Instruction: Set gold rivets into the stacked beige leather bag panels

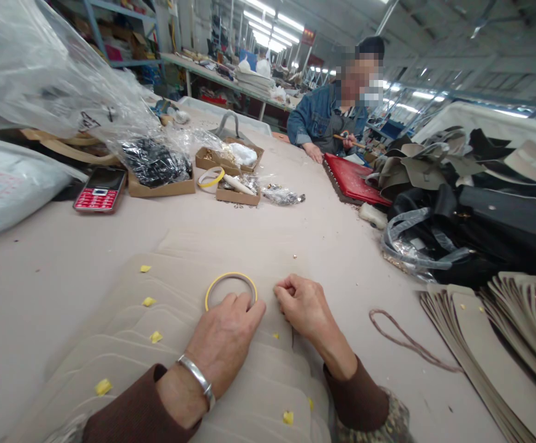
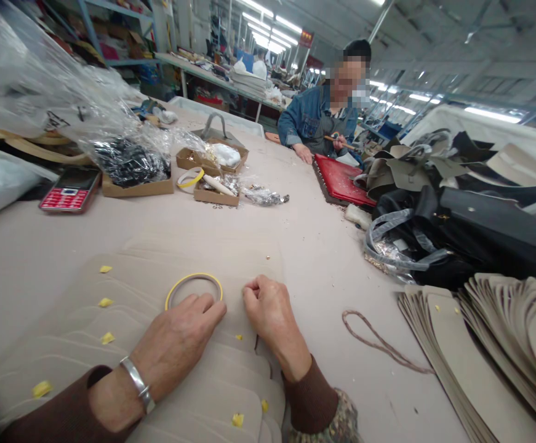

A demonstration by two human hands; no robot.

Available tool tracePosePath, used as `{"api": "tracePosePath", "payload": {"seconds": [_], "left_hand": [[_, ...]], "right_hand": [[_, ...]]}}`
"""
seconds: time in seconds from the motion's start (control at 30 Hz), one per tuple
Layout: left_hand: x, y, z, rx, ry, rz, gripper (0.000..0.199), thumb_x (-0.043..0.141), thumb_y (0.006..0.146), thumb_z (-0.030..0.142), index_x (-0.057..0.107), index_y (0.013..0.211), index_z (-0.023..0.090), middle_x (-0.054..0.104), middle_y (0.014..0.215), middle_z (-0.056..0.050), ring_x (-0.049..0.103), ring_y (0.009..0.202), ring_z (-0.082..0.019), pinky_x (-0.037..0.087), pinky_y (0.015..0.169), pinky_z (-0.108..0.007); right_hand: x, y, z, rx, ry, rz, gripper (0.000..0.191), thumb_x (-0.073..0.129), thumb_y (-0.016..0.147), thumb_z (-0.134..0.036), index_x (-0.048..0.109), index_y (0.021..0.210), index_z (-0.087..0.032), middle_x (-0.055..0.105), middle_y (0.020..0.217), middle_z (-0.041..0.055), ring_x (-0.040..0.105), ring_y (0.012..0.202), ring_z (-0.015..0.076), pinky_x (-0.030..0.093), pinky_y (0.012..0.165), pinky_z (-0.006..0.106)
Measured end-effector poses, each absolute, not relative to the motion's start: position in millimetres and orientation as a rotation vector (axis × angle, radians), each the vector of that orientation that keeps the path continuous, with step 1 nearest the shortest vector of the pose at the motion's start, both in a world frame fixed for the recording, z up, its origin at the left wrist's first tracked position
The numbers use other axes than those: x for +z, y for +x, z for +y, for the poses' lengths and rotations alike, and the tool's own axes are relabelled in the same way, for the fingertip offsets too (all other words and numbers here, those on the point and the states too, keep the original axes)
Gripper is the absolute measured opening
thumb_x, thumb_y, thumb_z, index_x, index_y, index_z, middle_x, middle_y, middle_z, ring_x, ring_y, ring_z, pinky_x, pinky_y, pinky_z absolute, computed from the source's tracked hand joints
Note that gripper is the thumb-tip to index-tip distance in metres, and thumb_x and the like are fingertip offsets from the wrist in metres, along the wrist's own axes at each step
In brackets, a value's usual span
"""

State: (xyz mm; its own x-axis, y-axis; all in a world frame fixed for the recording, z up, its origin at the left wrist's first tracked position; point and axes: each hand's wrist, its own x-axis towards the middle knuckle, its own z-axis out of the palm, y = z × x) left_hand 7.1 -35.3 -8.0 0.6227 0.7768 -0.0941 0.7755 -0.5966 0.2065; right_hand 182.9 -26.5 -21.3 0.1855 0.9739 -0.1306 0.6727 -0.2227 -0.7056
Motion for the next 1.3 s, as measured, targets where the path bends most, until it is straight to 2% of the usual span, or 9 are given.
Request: {"api": "tracePosePath", "payload": {"seconds": [0.13, 0.33, 0.53, 0.67, 0.77, 0.87, 1.0, 1.1, 1.3], "left_hand": [[-5.6, 7.1, -35.7, -0.008, 2.615, 1.276, 0.021, 0.04, 0.09, 0.006, 0.054, 0.091, 0.02, 0.057, 0.091, -0.004, 0.055, 0.086, -0.023, 0.051, 0.072, -0.035], [-8.5, 7.4, -34.0, -0.001, 2.607, 1.278, 0.02, 0.04, 0.09, 0.006, 0.054, 0.091, 0.021, 0.057, 0.09, -0.004, 0.055, 0.085, -0.023, 0.051, 0.071, -0.036], [-12.7, 7.4, -33.7, 0.005, 2.619, 1.276, 0.022, 0.039, 0.089, 0.005, 0.054, 0.091, 0.021, 0.057, 0.09, -0.005, 0.055, 0.085, -0.023, 0.051, 0.072, -0.036], [-11.5, 7.5, -34.1, 0.005, 2.603, 1.273, 0.023, 0.038, 0.089, 0.005, 0.054, 0.093, 0.021, 0.057, 0.091, -0.005, 0.055, 0.086, -0.023, 0.05, 0.074, -0.036], [-10.1, 7.8, -33.5, -0.009, 2.594, 1.274, 0.024, 0.038, 0.089, 0.005, 0.055, 0.094, 0.02, 0.058, 0.093, -0.005, 0.055, 0.088, -0.022, 0.049, 0.076, -0.036], [-9.7, 7.7, -32.5, -0.029, 2.574, 1.289, 0.027, 0.037, 0.088, 0.003, 0.056, 0.094, 0.02, 0.059, 0.094, -0.005, 0.055, 0.089, -0.023, 0.05, 0.076, -0.037], [-11.5, 8.6, -31.0, -0.048, 2.542, 1.292, 0.032, 0.035, 0.087, 0.0, 0.057, 0.096, 0.021, 0.059, 0.096, -0.005, 0.056, 0.09, -0.024, 0.049, 0.078, -0.04], [-13.6, 10.8, -31.1, -0.071, 2.535, 1.294, 0.035, 0.033, 0.087, 0.0, 0.058, 0.097, 0.021, 0.06, 0.097, -0.006, 0.056, 0.091, -0.024, 0.049, 0.08, -0.04], [-24.4, -1.1, -31.9, -0.024, 2.587, 1.31, 0.033, 0.034, 0.09, 0.004, 0.06, 0.097, 0.023, 0.062, 0.096, -0.004, 0.058, 0.09, -0.021, 0.048, 0.079, -0.035]], "right_hand": [[-29.5, 191.5, -24.9, 1.171, -1.904, -1.231, 0.013, 0.056, 0.078, -0.029, 0.059, 0.073, -0.017, 0.057, 0.053, -0.0032, 0.055, 0.039, 0.0098, 0.047, 0.041, 0.02], [-29.8, 189.2, -24.6, 1.155, -1.88, -1.188, 0.012, 0.058, 0.077, -0.028, 0.059, 0.073, -0.017, 0.058, 0.052, -0.0036, 0.056, 0.04, 0.0102, 0.049, 0.042, 0.021], [-24.0, 181.5, -26.3, 0.936, -1.979, -1.376, 0.012, 0.056, 0.08, -0.024, 0.063, 0.073, -0.018, 0.059, 0.051, -0.0029, 0.057, 0.042, 0.0114, 0.045, 0.043, 0.019], [-19.4, 176.7, -27.5, 0.59, -2.016, -1.671, 0.012, 0.057, 0.081, -0.019, 0.065, 0.072, -0.019, 0.066, 0.06, 0.0005, 0.061, 0.055, 0.0134, 0.044, 0.055, 0.022], [-15.6, 176.4, -28.5, 0.427, -2.029, -1.802, 0.007, 0.06, 0.081, -0.017, 0.066, 0.08, -0.019, 0.07, 0.07, 0.0026, 0.062, 0.063, 0.0155, 0.044, 0.063, 0.025], [-13.3, 182.5, -33.2, 0.448, -1.969, -1.7, 0.009, 0.062, 0.082, -0.023, 0.064, 0.089, -0.018, 0.069, 0.072, 0.0021, 0.062, 0.062, 0.0151, 0.044, 0.062, 0.024], [-14.0, 189.7, -47.1, 0.579, -1.844, -1.521, 0.017, 0.053, 0.089, -0.028, 0.064, 0.081, -0.019, 0.066, 0.066, -0.0007, 0.058, 0.054, 0.012, 0.042, 0.055, 0.022], [-19.7, 186.2, -55.6, 0.46, -1.871, -1.622, 0.017, 0.057, 0.087, -0.023, 0.067, 0.074, -0.019, 0.068, 0.069, 0.0009, 0.061, 0.064, 0.0139, 0.041, 0.062, 0.022], [-32.3, 171.3, -43.5, 0.292, -2.011, -1.687, 0.016, 0.056, 0.088, -0.02, 0.068, 0.078, -0.019, 0.071, 0.077, 0.0041, 0.065, 0.072, 0.0168, 0.042, 0.068, 0.025]]}}
